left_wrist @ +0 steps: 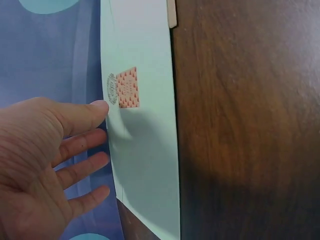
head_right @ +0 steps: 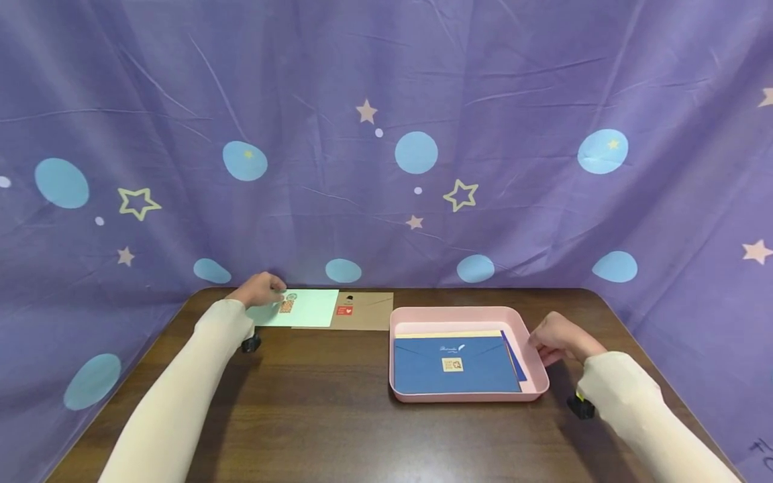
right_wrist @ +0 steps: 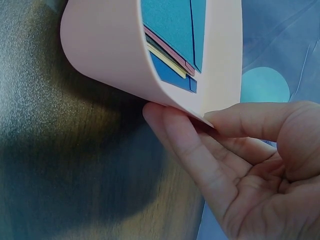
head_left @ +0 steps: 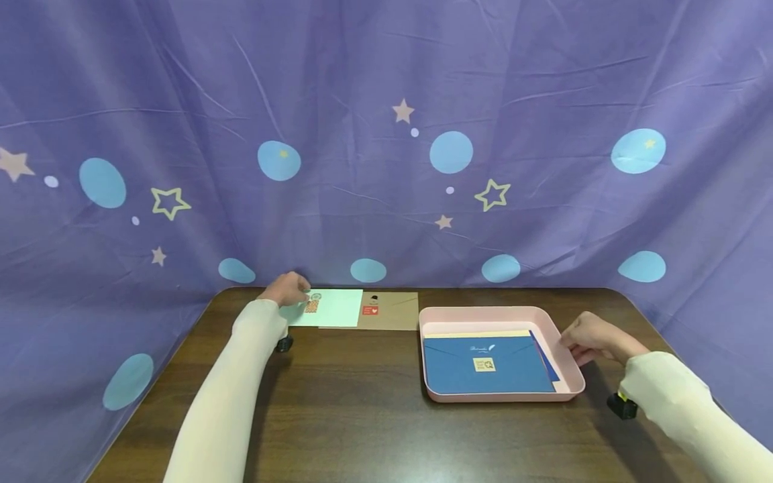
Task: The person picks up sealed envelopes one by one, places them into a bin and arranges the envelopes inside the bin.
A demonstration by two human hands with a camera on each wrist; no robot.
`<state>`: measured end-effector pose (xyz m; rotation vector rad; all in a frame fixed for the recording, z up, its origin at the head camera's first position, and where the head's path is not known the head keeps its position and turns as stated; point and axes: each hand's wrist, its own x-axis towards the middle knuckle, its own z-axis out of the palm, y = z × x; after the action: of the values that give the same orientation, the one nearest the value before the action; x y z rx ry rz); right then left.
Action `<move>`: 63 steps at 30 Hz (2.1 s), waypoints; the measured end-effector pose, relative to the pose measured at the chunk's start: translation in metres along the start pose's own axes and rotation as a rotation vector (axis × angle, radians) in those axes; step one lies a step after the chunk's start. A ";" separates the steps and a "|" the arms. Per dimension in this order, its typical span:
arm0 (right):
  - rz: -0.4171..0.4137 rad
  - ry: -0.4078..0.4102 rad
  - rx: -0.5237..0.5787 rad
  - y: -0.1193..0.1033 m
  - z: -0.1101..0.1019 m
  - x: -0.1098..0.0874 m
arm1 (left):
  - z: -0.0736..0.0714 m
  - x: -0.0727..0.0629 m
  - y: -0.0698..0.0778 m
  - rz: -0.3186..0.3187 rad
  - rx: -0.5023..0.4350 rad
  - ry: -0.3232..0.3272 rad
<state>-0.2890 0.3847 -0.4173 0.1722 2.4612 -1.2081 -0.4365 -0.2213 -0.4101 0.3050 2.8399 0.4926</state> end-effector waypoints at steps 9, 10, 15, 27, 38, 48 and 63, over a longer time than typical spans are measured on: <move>0.005 0.007 0.007 0.000 0.002 0.000 | 0.003 -0.001 0.002 -0.037 0.027 -0.019; 0.006 0.010 0.005 0.000 0.002 0.000 | 0.004 -0.001 0.002 -0.037 0.029 -0.019; 0.005 0.020 0.004 0.000 0.003 -0.001 | 0.004 0.000 -0.001 -0.024 0.029 -0.003; 0.004 0.018 -0.004 0.002 0.003 0.002 | 0.002 -0.004 -0.001 -0.029 0.023 0.015; 0.008 0.010 -0.007 0.001 0.001 0.001 | 0.010 0.005 -0.003 -0.029 0.066 0.035; -0.004 0.015 -0.017 0.001 0.002 0.002 | 0.012 0.004 0.002 -0.089 0.078 -0.039; 0.003 0.008 0.005 0.001 0.001 0.002 | 0.014 0.004 0.010 -0.101 0.147 -0.062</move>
<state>-0.2903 0.3849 -0.4195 0.1819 2.4639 -1.2154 -0.4352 -0.2070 -0.4208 0.1987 2.8192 0.2508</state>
